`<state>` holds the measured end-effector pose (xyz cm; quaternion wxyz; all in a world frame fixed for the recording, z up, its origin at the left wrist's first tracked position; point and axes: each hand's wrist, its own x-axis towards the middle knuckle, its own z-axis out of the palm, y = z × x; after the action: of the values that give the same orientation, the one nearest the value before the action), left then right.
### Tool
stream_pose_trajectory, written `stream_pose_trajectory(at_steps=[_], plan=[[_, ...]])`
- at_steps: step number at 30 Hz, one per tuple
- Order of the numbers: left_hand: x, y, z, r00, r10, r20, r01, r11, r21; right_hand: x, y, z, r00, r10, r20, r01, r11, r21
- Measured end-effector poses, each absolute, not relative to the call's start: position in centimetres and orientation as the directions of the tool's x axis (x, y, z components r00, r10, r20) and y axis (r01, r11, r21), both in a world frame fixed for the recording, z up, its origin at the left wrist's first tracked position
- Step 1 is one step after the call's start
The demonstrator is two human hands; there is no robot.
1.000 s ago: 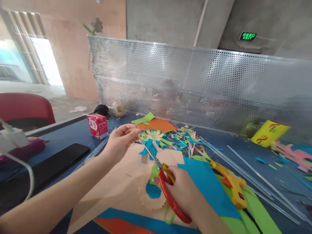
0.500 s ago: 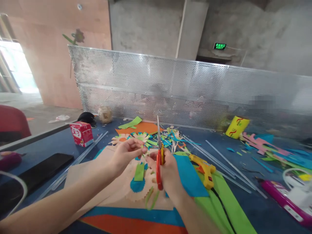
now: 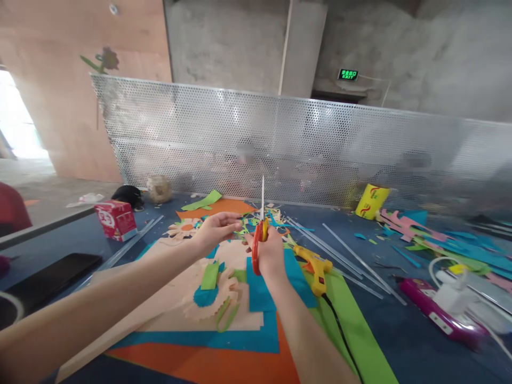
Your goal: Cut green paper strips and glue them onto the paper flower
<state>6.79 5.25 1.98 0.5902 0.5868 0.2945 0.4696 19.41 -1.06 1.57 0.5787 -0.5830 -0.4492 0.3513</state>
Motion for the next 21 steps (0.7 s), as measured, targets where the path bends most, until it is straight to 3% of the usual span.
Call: stream_pose_trajectory(at_steps=[7,21], plan=[[8.2,6.0,1.5,0.537,0.822,0.189,-0.104,-0.158,0.982,20.6,0.1,0.9,0.387,0.920,0.060,0.133,0.008,-0.991],[9.5,12.2,1.8,0.542,0.817,0.200,0.194,-0.353,0.915,21.8,-0.2,1.6,0.436,0.898,0.060,0.330,-0.097,-0.939]])
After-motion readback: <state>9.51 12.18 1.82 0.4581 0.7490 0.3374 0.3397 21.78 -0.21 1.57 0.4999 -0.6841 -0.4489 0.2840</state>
